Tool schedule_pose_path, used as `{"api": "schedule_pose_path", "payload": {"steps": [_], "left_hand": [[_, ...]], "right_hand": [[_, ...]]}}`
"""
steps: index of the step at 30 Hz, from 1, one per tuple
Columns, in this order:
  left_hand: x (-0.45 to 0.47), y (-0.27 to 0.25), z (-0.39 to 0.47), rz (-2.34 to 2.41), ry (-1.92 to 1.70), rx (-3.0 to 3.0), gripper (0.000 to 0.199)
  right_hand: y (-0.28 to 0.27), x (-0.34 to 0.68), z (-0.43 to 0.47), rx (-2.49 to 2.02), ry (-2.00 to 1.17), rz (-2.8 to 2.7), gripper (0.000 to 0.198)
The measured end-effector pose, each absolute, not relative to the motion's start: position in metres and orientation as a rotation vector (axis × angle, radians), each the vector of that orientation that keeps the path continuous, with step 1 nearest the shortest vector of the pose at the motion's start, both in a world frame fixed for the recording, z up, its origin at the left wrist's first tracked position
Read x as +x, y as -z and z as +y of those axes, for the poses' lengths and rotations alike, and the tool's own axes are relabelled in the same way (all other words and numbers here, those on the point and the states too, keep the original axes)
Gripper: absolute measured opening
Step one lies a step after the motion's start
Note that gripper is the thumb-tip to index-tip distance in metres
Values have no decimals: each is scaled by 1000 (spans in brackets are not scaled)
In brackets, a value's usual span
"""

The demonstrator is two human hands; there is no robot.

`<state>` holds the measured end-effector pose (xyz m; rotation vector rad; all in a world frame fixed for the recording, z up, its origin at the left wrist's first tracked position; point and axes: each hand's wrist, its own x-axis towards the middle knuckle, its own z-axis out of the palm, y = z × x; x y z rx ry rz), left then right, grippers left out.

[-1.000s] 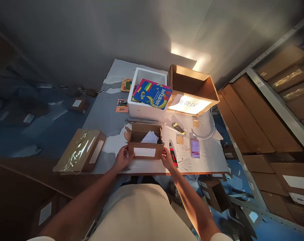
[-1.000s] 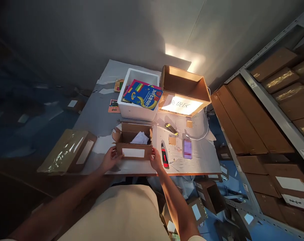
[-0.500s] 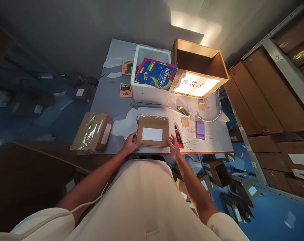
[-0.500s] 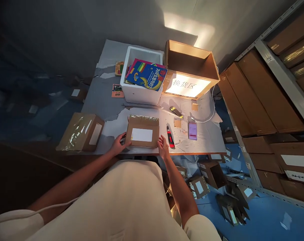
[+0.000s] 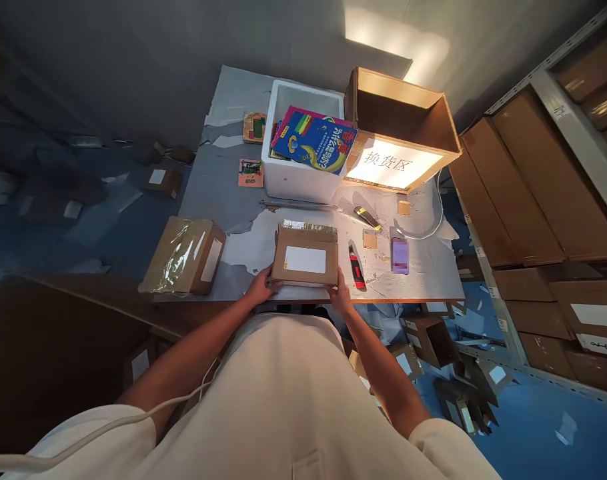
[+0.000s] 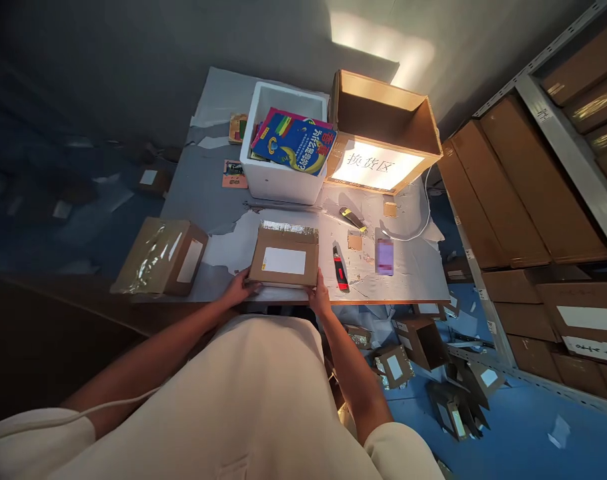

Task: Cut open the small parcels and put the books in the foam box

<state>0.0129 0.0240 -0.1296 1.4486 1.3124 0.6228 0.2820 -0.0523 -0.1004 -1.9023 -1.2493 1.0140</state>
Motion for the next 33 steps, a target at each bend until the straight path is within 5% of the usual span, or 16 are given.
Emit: {"api": "schedule_pose_path", "payload": {"steps": [9,22,25,29,33], "left_hand": [[21,66,41,1626,-536,1677,44],[50,77,51,1729,-457,1407,44],[54,80,52,1745,-482,1379,42],[51,79,48,1717,-550,1408,42],[48,70,39,1613,-646,1368,51]], "right_hand": [[28,295,-18,-2010,-691,-1497,62],[12,294,38,-1844,-406,-2233,71],[11,292,47,-1799,-451,-2373,63],[7,298,53,-1867,-403,-2379,29],[-16,311,46,-1903,-325,-2280,40]]}}
